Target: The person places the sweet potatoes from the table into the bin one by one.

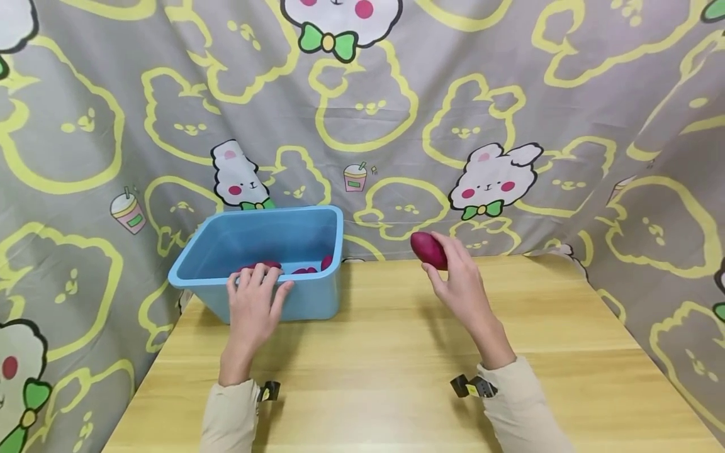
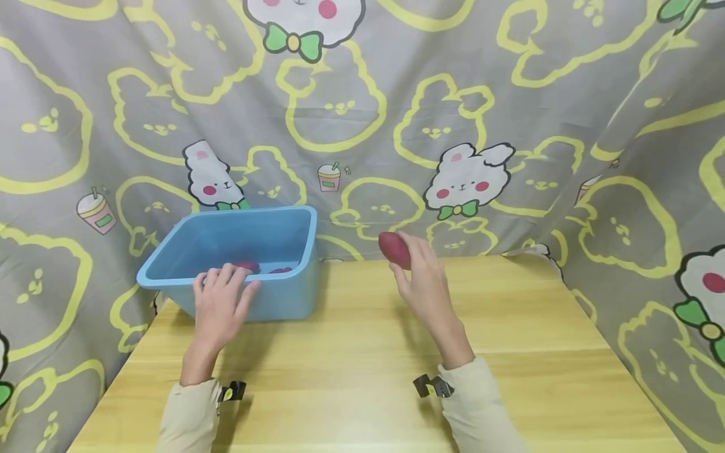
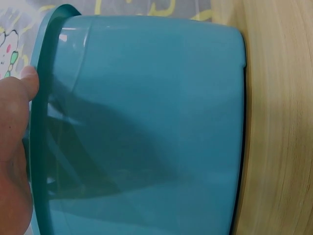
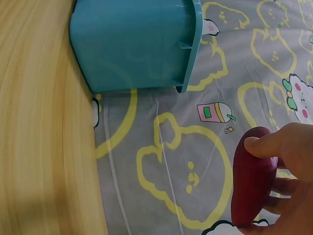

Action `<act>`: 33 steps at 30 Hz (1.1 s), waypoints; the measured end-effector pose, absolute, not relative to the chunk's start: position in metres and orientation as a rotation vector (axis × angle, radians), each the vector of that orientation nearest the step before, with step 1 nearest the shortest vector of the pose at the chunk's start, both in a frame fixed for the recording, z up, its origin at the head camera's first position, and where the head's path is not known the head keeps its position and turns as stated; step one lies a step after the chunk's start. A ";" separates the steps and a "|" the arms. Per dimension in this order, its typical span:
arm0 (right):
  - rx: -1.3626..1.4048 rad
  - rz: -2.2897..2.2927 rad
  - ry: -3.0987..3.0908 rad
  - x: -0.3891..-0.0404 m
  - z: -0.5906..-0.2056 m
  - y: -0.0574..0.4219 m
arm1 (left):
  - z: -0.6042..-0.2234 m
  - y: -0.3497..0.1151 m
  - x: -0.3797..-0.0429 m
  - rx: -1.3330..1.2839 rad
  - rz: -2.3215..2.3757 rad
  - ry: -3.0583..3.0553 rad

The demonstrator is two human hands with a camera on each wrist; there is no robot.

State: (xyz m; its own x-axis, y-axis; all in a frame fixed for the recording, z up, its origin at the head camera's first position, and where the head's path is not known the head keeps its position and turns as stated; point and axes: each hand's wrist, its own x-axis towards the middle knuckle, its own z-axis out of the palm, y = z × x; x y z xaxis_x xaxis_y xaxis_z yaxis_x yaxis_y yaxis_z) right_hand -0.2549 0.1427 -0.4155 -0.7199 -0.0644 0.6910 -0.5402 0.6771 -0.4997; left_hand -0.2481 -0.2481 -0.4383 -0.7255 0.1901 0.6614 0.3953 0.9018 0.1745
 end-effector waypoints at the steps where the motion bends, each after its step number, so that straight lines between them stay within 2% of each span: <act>1: 0.464 0.943 -2.238 -0.255 -0.416 0.141 | -0.439 -0.249 -0.247 -0.416 -0.403 -2.393; 33: 0.580 0.929 -2.300 -0.269 -0.401 0.079 | -0.437 -0.251 -0.246 -0.425 -0.386 -2.395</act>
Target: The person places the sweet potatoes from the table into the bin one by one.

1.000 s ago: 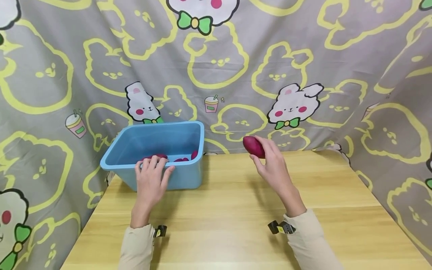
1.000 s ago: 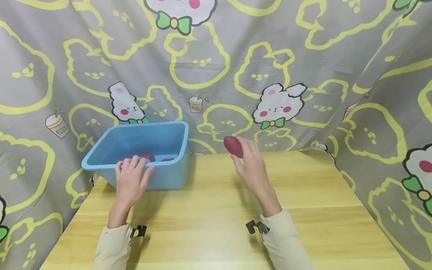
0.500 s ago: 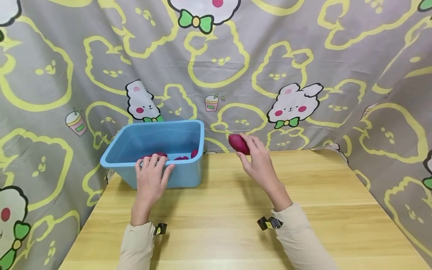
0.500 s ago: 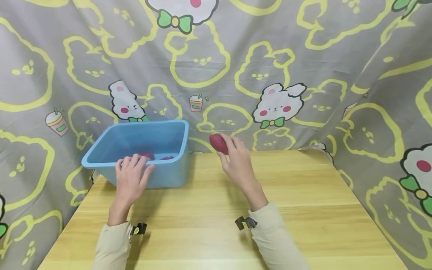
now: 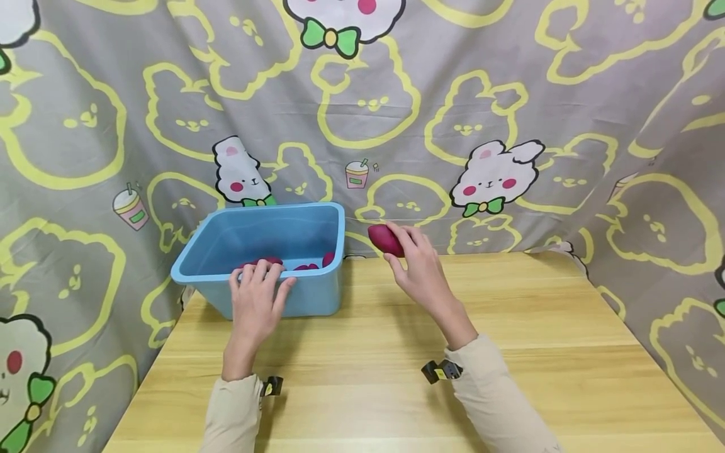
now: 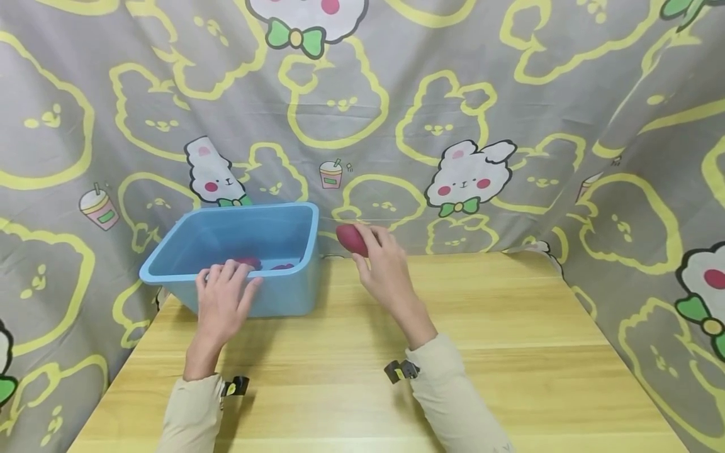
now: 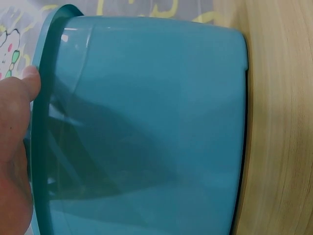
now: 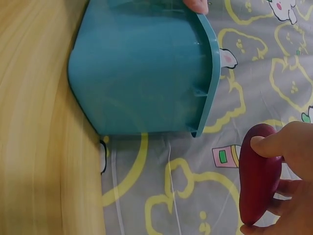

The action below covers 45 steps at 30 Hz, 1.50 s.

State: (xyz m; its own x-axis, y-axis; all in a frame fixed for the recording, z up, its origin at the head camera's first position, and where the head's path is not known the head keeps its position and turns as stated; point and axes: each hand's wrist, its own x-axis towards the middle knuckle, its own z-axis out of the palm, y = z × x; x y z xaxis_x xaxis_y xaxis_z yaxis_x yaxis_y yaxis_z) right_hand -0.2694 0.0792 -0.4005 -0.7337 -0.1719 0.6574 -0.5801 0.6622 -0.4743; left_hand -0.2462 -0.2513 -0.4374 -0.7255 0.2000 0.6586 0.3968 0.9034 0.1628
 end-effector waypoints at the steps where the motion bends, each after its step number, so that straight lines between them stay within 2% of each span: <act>1: 0.585 0.931 -2.302 -0.270 -0.400 0.077 | -0.437 -0.251 -0.246 -0.424 -0.386 -2.395; 45: 0.738 0.961 -2.312 -0.287 -0.380 0.000 | -0.438 -0.251 -0.245 -0.422 -0.397 -2.397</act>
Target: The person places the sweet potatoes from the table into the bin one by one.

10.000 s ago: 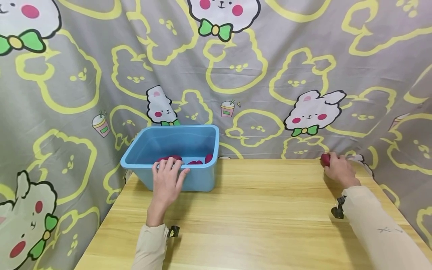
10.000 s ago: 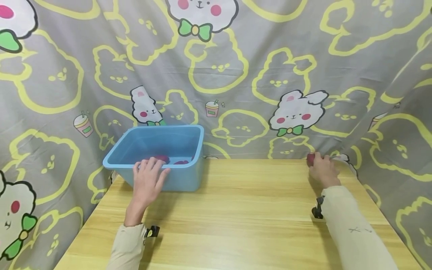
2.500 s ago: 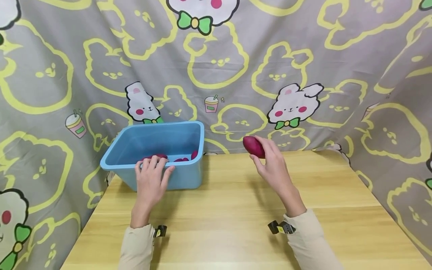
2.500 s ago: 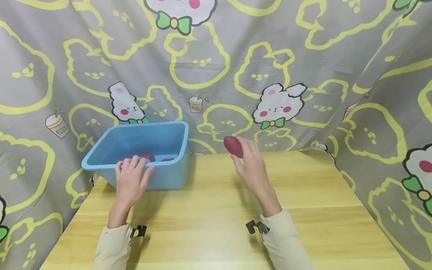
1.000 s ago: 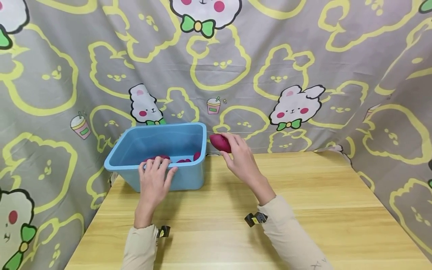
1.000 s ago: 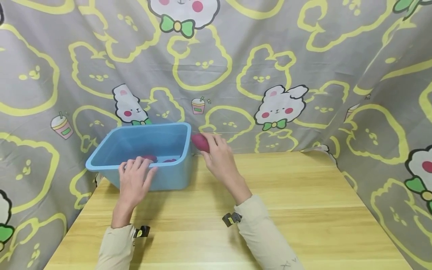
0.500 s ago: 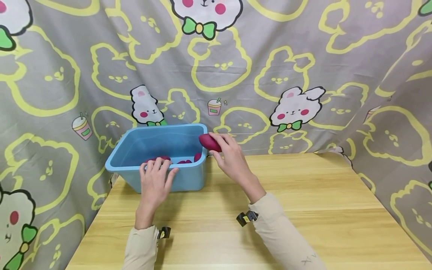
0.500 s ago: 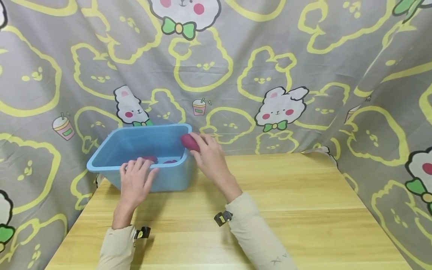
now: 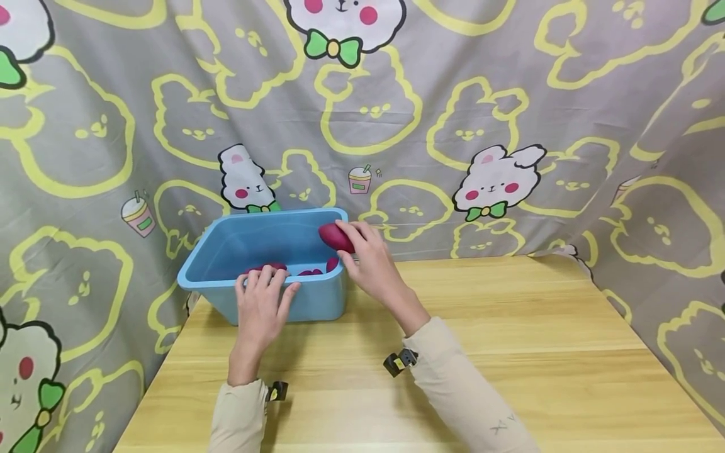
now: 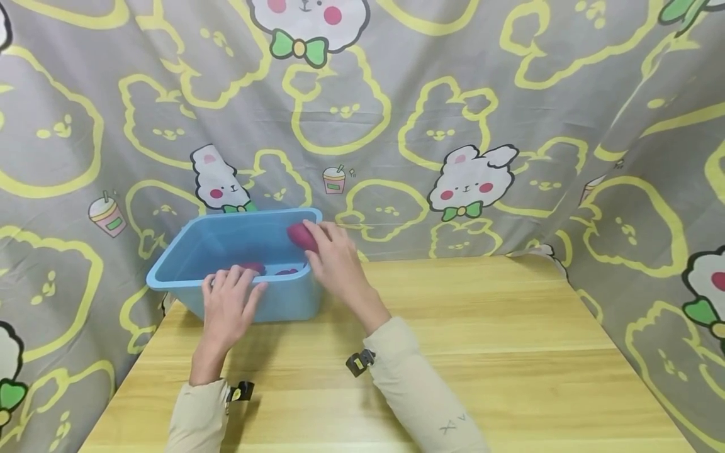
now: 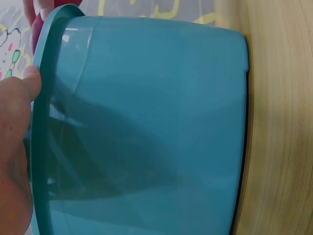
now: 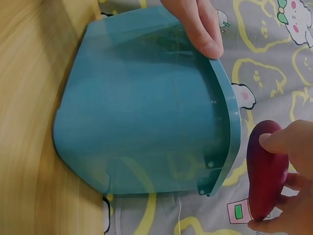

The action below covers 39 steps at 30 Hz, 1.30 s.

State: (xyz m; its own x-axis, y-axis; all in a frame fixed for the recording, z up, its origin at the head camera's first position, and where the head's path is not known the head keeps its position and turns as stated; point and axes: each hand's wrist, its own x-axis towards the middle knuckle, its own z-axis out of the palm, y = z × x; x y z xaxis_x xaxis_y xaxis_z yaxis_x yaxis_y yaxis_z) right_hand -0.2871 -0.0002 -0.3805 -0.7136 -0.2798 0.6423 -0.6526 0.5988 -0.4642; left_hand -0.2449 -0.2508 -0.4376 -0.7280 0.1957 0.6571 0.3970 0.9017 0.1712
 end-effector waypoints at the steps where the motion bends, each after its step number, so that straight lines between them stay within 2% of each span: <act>1: 0.745 0.954 -2.316 -0.287 -0.381 -0.002 | -0.438 -0.251 -0.245 -0.420 -0.399 -2.397; 39: 0.870 0.932 -2.357 -0.289 -0.378 -0.041 | -0.438 -0.251 -0.246 -0.442 -0.377 -2.373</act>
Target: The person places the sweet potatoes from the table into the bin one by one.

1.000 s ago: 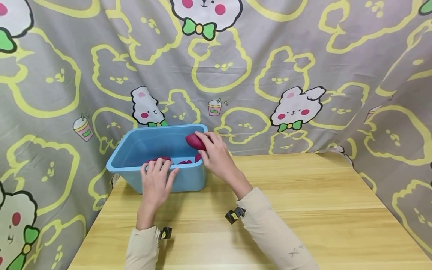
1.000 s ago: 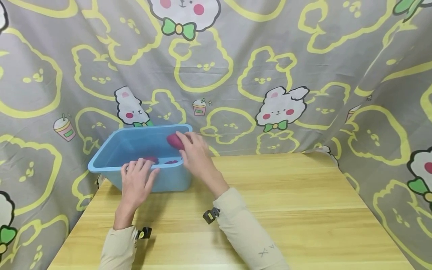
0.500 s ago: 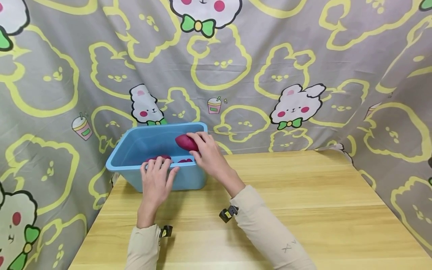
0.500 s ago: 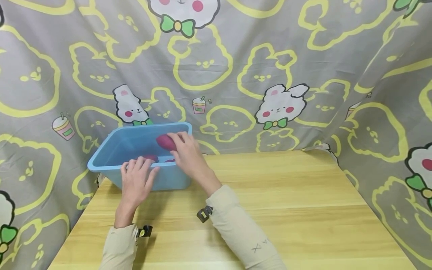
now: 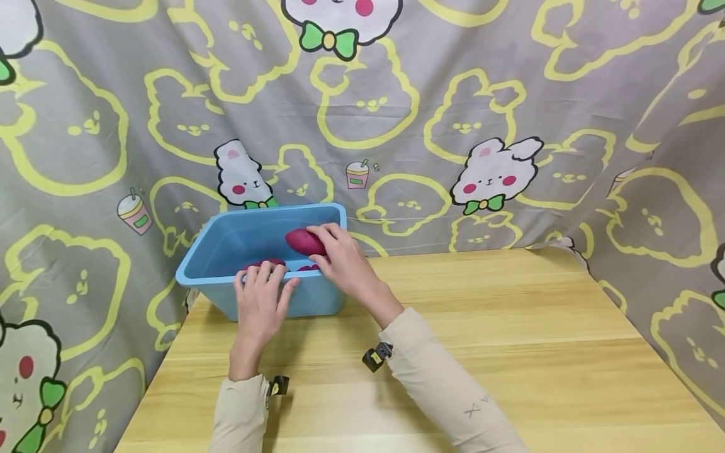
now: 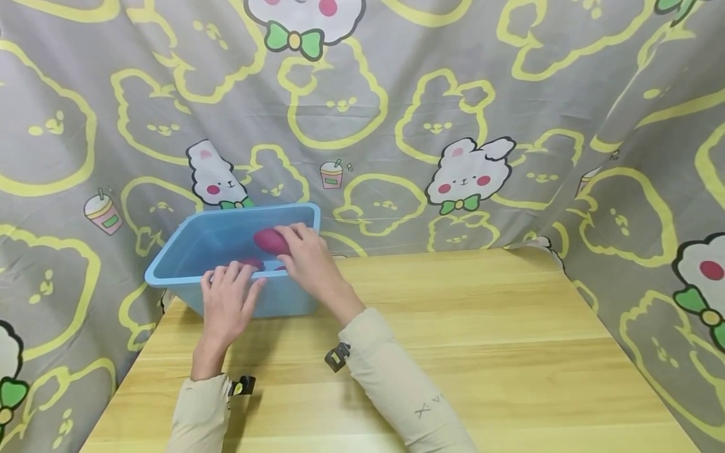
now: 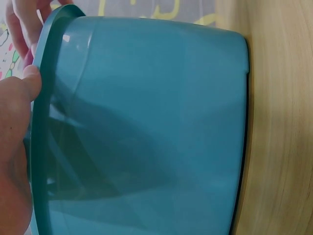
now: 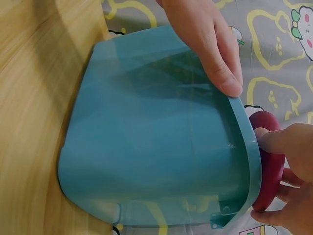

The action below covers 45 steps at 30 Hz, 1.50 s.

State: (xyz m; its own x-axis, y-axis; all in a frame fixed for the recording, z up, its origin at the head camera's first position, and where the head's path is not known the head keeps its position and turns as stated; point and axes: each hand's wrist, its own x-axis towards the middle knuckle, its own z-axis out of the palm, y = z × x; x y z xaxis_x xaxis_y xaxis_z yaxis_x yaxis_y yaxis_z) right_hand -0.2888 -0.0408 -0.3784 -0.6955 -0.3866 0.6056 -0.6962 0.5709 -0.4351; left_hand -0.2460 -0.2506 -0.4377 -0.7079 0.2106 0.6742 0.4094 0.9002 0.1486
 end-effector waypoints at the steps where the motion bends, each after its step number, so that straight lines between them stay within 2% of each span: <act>1: 0.870 0.931 -2.361 -0.289 -0.379 -0.041 | -0.438 -0.250 -0.246 -0.443 -0.378 -2.372; 45: 0.843 0.824 -2.481 -0.287 -0.380 -0.056 | -0.437 -0.250 -0.245 -0.449 -0.398 -2.368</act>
State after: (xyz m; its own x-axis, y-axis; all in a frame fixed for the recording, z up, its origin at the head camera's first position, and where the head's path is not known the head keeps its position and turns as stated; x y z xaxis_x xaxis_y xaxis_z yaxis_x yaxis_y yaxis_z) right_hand -0.2875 -0.0561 -0.3801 -0.7418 -0.4177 0.5246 -0.6486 0.6456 -0.4031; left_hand -0.2450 -0.2503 -0.4375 -0.7062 0.2102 0.6761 0.4194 0.8935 0.1604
